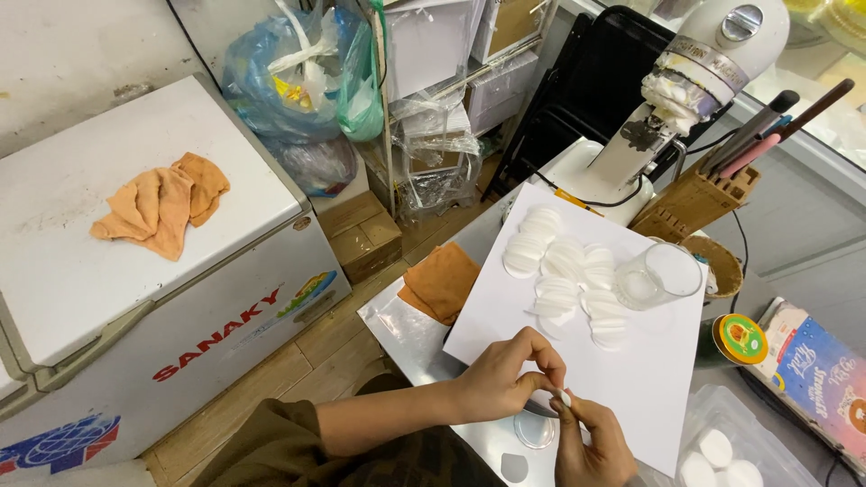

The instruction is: Folding and shaping white cotton pads at a workstation.

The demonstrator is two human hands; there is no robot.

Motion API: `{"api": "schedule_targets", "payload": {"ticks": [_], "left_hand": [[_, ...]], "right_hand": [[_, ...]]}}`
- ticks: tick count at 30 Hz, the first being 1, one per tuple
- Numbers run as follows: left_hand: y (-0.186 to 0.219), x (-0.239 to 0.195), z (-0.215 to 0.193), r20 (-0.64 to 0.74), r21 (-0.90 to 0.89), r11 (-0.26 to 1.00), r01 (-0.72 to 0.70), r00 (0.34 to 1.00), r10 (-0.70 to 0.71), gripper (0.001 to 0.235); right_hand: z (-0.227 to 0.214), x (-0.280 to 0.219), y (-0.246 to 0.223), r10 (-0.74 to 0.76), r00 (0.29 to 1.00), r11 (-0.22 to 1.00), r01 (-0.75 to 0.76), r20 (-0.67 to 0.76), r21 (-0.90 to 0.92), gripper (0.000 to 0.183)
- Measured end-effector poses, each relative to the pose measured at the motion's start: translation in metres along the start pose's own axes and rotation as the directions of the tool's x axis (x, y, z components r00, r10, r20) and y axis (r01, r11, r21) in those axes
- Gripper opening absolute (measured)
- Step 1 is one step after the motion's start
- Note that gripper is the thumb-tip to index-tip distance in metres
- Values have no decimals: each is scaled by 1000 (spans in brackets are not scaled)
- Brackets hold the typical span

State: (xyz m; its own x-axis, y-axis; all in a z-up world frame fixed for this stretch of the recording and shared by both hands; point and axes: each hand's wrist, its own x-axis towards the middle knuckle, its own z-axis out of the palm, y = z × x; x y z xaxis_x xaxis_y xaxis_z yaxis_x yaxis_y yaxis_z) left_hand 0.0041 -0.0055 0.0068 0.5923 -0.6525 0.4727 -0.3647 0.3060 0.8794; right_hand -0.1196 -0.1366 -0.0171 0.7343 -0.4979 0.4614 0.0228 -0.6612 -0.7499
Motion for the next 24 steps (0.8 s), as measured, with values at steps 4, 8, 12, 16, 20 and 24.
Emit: {"api": "schedule_targets", "payload": {"ticks": [4, 8, 12, 16, 20, 24], "left_hand": [[-13, -4, 1, -15, -21, 997, 80, 997, -80, 28], [-7, 0, -3, -6, -40, 998, 50, 999, -50, 31], [2, 2, -4, 1, -26, 998, -54, 999, 54, 37], [-9, -5, -5, -6, 6, 1000, 18, 1000, -18, 33], [-15, -9, -10, 0, -6, 998, 60, 998, -60, 31], [20, 4, -25, 16, 243, 954, -176, 984, 178, 37]], "right_hand": [[5, 1, 2, -19, 999, 1000, 19, -27, 9, 9], [3, 2, 5, -47, 999, 999, 46, -15, -3, 11], [2, 8, -8, -86, 996, 993, 83, -25, -81, 14], [10, 7, -14, -101, 994, 991, 97, -38, -88, 16], [17, 1, 5, 17, 999, 999, -15, -32, 47, 13], [32, -6, 59, 339, 941, 815, -299, 9, 497, 15]]}}
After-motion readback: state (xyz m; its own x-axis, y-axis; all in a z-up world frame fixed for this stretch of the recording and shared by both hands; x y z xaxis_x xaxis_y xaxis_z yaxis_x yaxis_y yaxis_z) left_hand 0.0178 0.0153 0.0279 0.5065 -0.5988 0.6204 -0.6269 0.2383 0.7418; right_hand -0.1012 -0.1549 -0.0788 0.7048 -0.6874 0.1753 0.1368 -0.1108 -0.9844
